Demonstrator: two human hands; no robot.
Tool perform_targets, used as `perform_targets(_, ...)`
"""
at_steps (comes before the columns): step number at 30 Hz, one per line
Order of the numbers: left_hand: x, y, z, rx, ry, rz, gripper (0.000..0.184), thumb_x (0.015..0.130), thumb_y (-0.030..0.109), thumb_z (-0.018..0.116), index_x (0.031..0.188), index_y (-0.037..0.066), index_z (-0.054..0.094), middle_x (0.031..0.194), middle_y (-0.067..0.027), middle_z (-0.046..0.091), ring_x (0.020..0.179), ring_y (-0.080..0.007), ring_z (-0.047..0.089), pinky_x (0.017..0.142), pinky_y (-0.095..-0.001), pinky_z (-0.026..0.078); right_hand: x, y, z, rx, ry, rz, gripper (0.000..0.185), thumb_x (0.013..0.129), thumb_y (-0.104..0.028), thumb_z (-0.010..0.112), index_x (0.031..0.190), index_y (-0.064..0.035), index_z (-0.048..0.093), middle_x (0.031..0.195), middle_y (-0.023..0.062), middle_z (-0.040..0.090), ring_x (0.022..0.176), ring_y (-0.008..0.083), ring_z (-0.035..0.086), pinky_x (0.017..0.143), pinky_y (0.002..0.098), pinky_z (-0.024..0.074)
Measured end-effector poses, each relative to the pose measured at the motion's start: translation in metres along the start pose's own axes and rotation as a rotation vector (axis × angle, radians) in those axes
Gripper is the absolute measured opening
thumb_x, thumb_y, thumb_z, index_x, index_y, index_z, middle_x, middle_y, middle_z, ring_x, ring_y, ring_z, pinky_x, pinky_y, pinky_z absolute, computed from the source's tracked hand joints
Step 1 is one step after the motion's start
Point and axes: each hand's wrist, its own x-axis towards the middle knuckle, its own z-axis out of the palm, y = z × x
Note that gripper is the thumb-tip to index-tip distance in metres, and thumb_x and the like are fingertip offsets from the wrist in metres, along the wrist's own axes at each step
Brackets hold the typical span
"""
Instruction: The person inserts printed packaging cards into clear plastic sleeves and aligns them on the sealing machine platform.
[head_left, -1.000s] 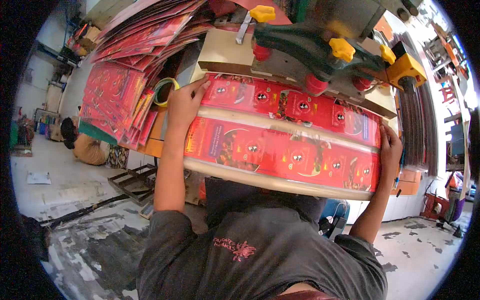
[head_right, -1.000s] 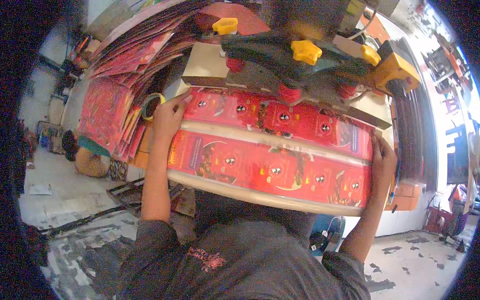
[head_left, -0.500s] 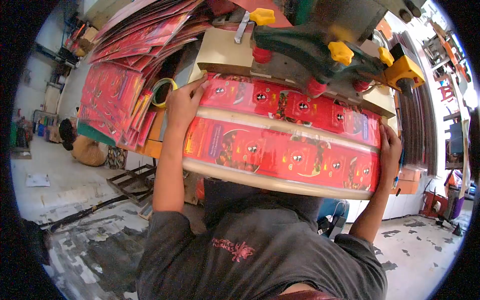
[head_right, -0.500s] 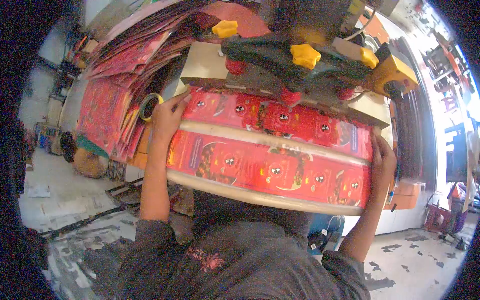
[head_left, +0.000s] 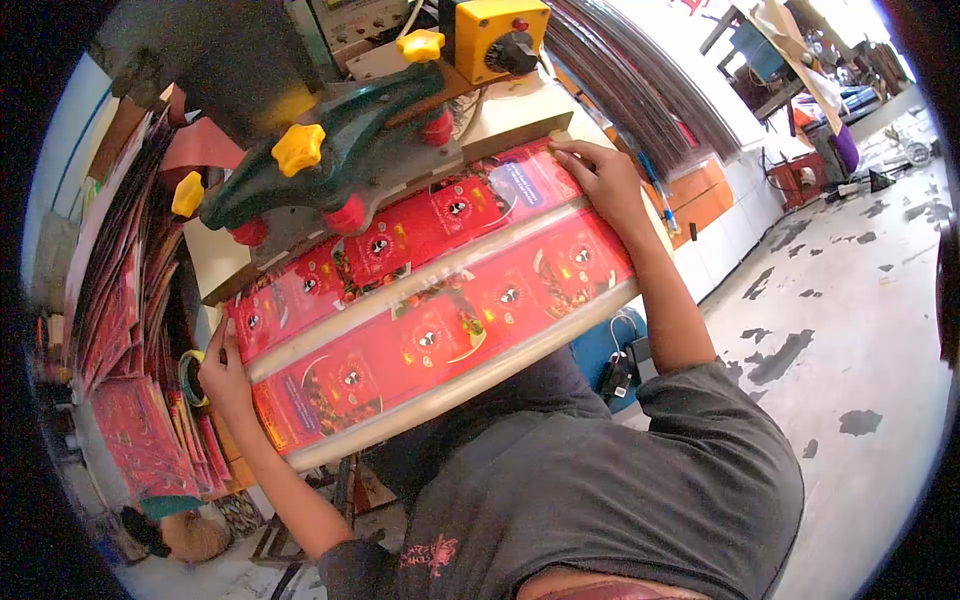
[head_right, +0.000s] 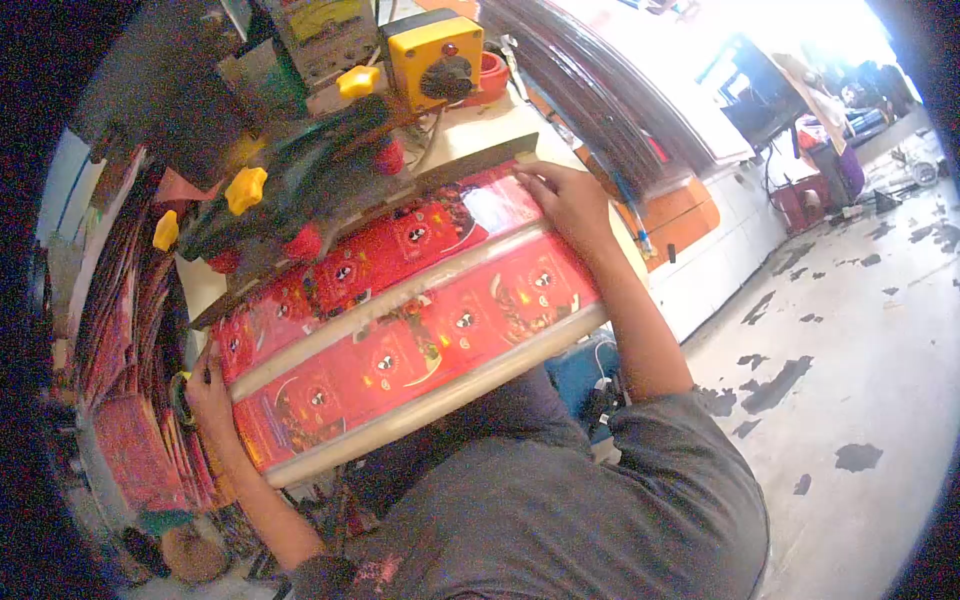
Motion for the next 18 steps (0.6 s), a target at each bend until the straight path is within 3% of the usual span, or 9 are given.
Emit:
perform_targets(10, 0.000, -0.010, 0.006, -0.067, 0.016, 0.047, 0.041, 0.105, 0.039, 0.060, 0.134, 0.011, 0.068, 0.123, -0.0176, 0.073, 0.106, -0.0252, 0.073, 0.092, -0.0346, 0.053, 0.001, 0.001, 0.000, -0.067, -0.006, 0.016, 0.030, 0.096, -0.042, 0.068, 0.115, -0.0211, 0.078, 0.096, 0.0151, 0.076, 0.087, 0.0337, 0.073, 0.077, 0.0426, 0.0557)
perform_targets(16, 0.000, -0.014, 0.009, -0.048, 0.046, 0.048, 0.037, 0.104, 0.034, 0.061, 0.133, 0.012, 0.069, 0.119, -0.0211, 0.073, 0.102, -0.0229, 0.073, 0.088, -0.0360, 0.053, 0.000, -0.014, -0.005, -0.085, -0.010, 0.058, 0.029, 0.096, -0.040, 0.068, 0.113, -0.0185, 0.079, 0.099, 0.0141, 0.077, 0.091, 0.0328, 0.074, 0.081, 0.0408, 0.0557)
perform_targets(18, 0.002, -0.027, 0.013, 0.009, 0.096, 0.112, 0.035, 0.103, 0.032, 0.063, 0.131, 0.013, 0.070, 0.104, -0.0268, 0.072, 0.083, -0.0204, 0.071, 0.078, -0.0367, 0.053, 0.000, -0.005, -0.002, -0.028, -0.004, 0.023, 0.031, 0.097, -0.037, 0.068, 0.115, -0.0147, 0.078, 0.106, 0.0128, 0.077, 0.095, 0.0286, 0.075, 0.085, 0.0375, 0.0559)
